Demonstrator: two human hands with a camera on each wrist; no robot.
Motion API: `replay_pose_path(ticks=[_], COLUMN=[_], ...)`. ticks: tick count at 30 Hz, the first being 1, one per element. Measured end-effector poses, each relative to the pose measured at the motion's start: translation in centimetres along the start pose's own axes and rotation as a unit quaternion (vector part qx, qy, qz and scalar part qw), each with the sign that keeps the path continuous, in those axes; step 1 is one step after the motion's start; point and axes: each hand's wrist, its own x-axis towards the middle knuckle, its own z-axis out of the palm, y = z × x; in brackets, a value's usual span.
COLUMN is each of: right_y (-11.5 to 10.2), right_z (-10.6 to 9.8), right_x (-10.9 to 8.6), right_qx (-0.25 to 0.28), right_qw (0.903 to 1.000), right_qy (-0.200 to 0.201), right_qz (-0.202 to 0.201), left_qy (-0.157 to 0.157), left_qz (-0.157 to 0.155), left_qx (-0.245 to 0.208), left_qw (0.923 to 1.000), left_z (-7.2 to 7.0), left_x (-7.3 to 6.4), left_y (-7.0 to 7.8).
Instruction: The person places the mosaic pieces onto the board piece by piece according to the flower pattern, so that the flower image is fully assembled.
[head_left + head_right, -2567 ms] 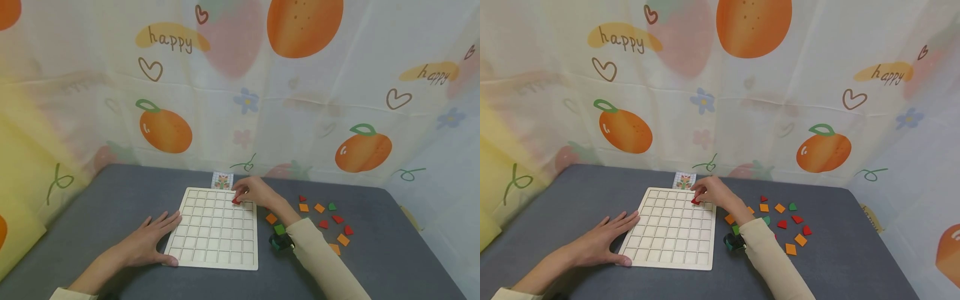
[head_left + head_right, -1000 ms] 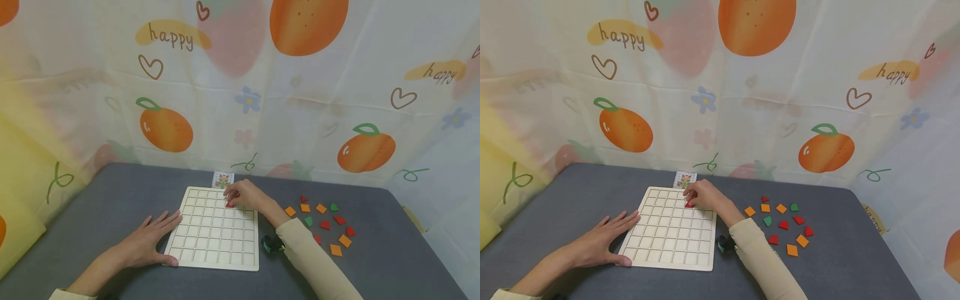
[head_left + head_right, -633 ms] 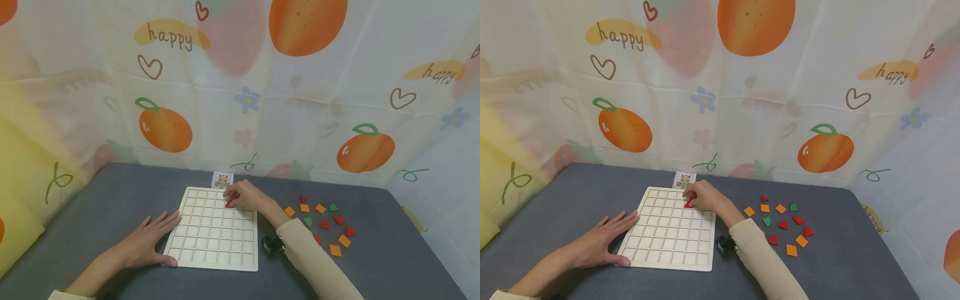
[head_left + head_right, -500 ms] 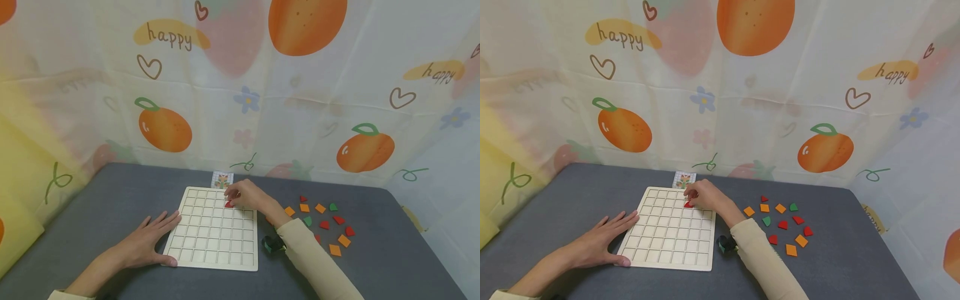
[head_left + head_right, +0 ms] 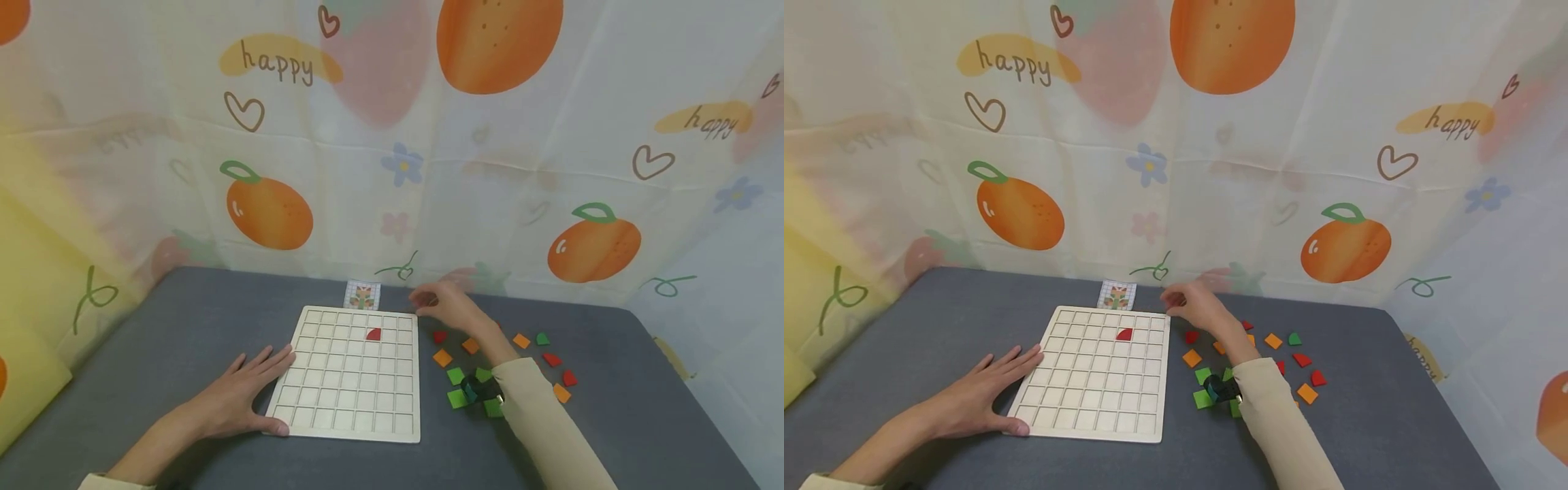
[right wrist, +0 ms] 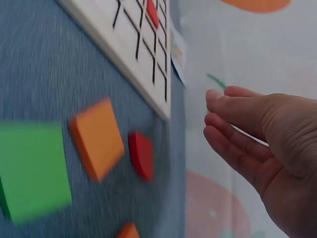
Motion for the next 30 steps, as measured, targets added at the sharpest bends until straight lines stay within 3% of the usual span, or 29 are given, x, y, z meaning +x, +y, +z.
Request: replay_pose_path(ticks=[5,20,30], right_y=[1.8,7.0,8.1], right_z=[-1.3,-4.1,-4.8], right_x=[-1.1,-6.0,-7.8], right_qx=[-0.019,-0.036,-0.058], right_qw=[0.9996,0.9947,0.9927], right_qy=[0.017,-0.005,-0.014], right_qz=[-0.015,0.096,0.105], left_qy=[-0.003,0.006,0.009], left_qz=[-0.002,0.011,0.013], left_qx=[-0.002,-0.014,-0.003], left_qw=[1.0000,0.9998,0.9999], left_z=[0.0,0.4,0.3], left_x=[-0.1,-0.2,-0.1], left_y=[0.0,-0.2,-0.3])
